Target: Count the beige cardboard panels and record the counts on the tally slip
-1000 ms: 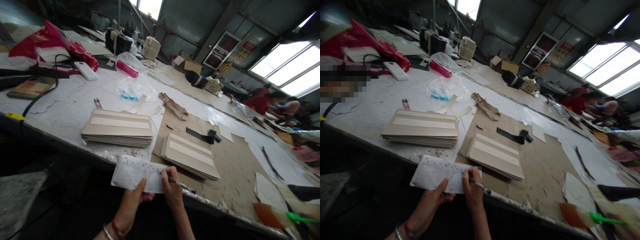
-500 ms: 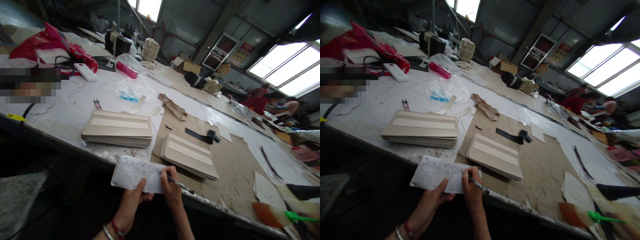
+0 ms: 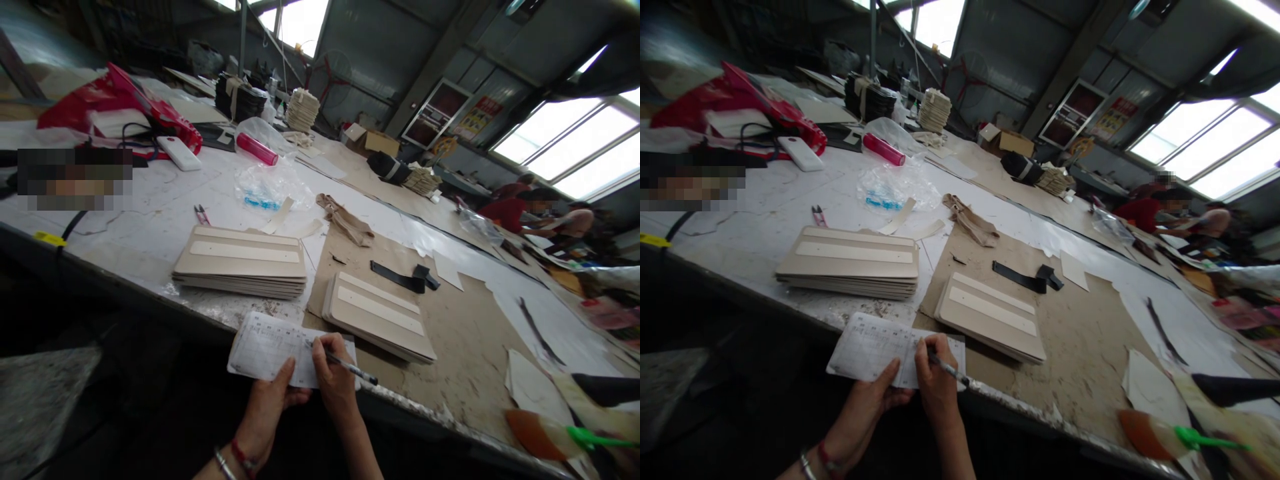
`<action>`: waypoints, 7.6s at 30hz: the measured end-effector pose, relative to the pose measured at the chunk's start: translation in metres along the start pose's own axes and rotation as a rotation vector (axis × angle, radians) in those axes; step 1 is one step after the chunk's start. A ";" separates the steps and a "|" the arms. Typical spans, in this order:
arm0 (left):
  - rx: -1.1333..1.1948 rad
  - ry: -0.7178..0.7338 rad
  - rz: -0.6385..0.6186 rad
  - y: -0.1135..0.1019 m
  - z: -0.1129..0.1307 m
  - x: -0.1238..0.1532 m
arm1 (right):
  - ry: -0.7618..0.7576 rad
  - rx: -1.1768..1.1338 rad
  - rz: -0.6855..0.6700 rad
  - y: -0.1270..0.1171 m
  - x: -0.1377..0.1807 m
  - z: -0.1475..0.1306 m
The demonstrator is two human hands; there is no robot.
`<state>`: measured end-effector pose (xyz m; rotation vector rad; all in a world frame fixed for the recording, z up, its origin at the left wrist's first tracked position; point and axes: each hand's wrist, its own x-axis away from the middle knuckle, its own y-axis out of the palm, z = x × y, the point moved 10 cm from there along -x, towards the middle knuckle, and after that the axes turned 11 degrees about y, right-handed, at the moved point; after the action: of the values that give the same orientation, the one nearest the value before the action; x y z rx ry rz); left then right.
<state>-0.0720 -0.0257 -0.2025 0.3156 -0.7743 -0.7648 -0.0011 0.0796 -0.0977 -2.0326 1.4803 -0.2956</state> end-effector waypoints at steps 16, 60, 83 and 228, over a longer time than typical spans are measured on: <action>0.007 0.021 -0.055 0.003 0.001 -0.001 | -0.041 0.055 0.000 0.007 0.000 -0.001; 0.001 0.043 -0.068 0.003 0.003 -0.001 | -0.012 0.017 0.005 0.006 0.000 0.002; -0.003 0.032 -0.034 0.000 0.001 -0.002 | 0.012 -0.025 0.079 -0.003 0.000 0.011; -0.090 0.190 -0.041 -0.002 0.052 0.037 | 0.060 -0.115 0.326 -0.105 0.046 0.001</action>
<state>-0.0932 -0.0536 -0.1491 0.3193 -0.5540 -0.7935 0.0980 0.0579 -0.0446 -1.8413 1.8718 -0.1411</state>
